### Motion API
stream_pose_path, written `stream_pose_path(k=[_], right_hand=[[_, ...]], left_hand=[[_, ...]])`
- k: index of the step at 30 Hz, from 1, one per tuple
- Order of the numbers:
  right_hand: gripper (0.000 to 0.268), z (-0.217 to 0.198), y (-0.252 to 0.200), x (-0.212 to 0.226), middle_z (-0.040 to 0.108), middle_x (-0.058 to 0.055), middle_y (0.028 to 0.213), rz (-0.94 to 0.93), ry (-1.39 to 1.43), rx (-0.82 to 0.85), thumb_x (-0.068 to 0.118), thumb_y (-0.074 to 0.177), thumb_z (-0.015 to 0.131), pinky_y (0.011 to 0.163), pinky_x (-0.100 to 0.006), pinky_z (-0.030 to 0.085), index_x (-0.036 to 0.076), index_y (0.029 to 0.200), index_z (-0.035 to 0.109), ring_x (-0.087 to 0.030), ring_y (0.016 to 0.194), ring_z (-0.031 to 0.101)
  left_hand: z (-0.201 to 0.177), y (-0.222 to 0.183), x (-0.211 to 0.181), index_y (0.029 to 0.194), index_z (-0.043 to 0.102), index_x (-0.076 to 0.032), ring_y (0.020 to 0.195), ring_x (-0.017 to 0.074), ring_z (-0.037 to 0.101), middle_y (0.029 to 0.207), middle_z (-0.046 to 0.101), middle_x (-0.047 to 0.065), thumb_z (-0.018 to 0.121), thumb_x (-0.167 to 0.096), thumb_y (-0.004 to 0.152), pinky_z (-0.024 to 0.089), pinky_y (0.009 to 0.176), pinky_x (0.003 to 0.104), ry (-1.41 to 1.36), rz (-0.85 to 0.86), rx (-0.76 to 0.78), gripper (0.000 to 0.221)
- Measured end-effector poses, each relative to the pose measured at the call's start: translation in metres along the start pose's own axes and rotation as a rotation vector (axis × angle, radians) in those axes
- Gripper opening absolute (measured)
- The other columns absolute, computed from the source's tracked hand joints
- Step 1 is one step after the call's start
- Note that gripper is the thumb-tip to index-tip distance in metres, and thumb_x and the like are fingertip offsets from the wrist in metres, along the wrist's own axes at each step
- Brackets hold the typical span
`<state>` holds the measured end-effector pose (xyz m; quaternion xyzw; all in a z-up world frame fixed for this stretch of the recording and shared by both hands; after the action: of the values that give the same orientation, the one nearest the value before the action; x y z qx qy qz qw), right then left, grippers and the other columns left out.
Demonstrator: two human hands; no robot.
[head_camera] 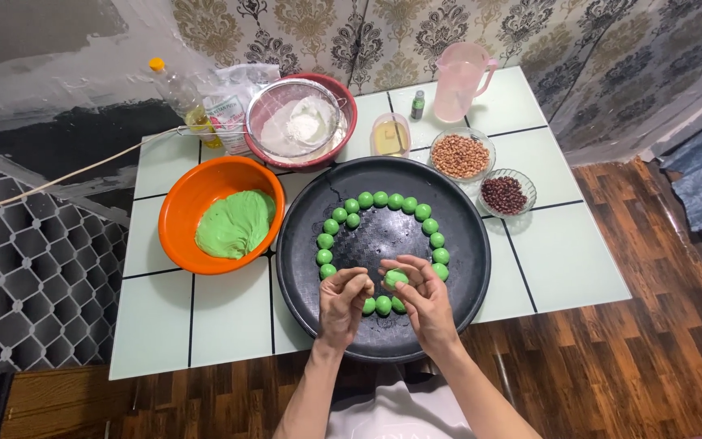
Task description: Shaping green dough into small balls and arranging them in a circular pattern on a tray.
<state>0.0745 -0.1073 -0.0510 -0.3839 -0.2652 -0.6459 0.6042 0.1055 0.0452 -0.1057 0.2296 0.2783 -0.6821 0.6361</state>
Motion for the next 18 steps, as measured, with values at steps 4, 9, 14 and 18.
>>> stream_pose_path(k=[4,9,14,18], right_hand=[[0.042,0.008,-0.003,0.003,0.069,-0.029,0.127,0.026,-0.005,0.016,-0.007,0.090,0.059,0.099,-0.047,0.057,-0.002,0.132,0.056,-0.038,0.121,0.066],[0.044,0.014,-0.005,0.006,0.068,-0.028,0.131,0.024,-0.013,0.013,-0.010,0.089,0.059,0.098,-0.044,0.058,-0.002,0.132,0.055,-0.038,0.123,0.065],[0.044,0.016,-0.001,0.004,0.065,-0.027,0.136,0.065,0.008,0.010,-0.007,0.092,0.058,0.096,-0.041,0.059,0.004,0.135,0.052,-0.032,0.114,0.070],[0.042,0.015,0.004,-0.001,0.064,-0.025,0.138,0.099,0.026,-0.013,-0.004,0.095,0.055,0.094,-0.040,0.060,0.006,0.136,0.051,-0.031,0.112,0.071]], left_hand=[[0.009,-0.003,-0.009,0.096,0.075,0.007,0.062,0.0215,0.071,0.071,0.073,0.023,0.074,0.007,0.087,0.059,0.060,0.029,0.202,0.037,-0.045,0.009],[0.027,-0.009,-0.034,0.090,0.076,0.004,0.062,0.0179,0.072,0.072,0.077,0.019,0.078,-0.003,0.088,0.060,0.060,0.029,0.446,0.158,-0.038,0.007],[0.048,-0.015,-0.049,0.083,0.079,-0.003,0.064,0.0153,0.069,0.072,0.077,0.011,0.068,-0.012,0.098,0.059,0.062,0.029,0.674,0.292,0.029,0.021],[0.072,-0.023,-0.073,0.079,0.083,-0.014,0.069,0.0140,0.073,0.075,0.078,0.003,0.087,-0.007,0.080,0.058,0.065,0.028,0.875,0.548,0.051,0.008]])
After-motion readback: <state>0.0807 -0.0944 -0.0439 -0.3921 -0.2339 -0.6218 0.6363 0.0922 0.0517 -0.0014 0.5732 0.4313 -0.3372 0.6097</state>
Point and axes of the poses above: each hand's wrist, its own y-axis towards the middle knuckle, its own z-axis out of the palm, x = y × z, the point moved 8 cm from there along y, towards the middle knuckle
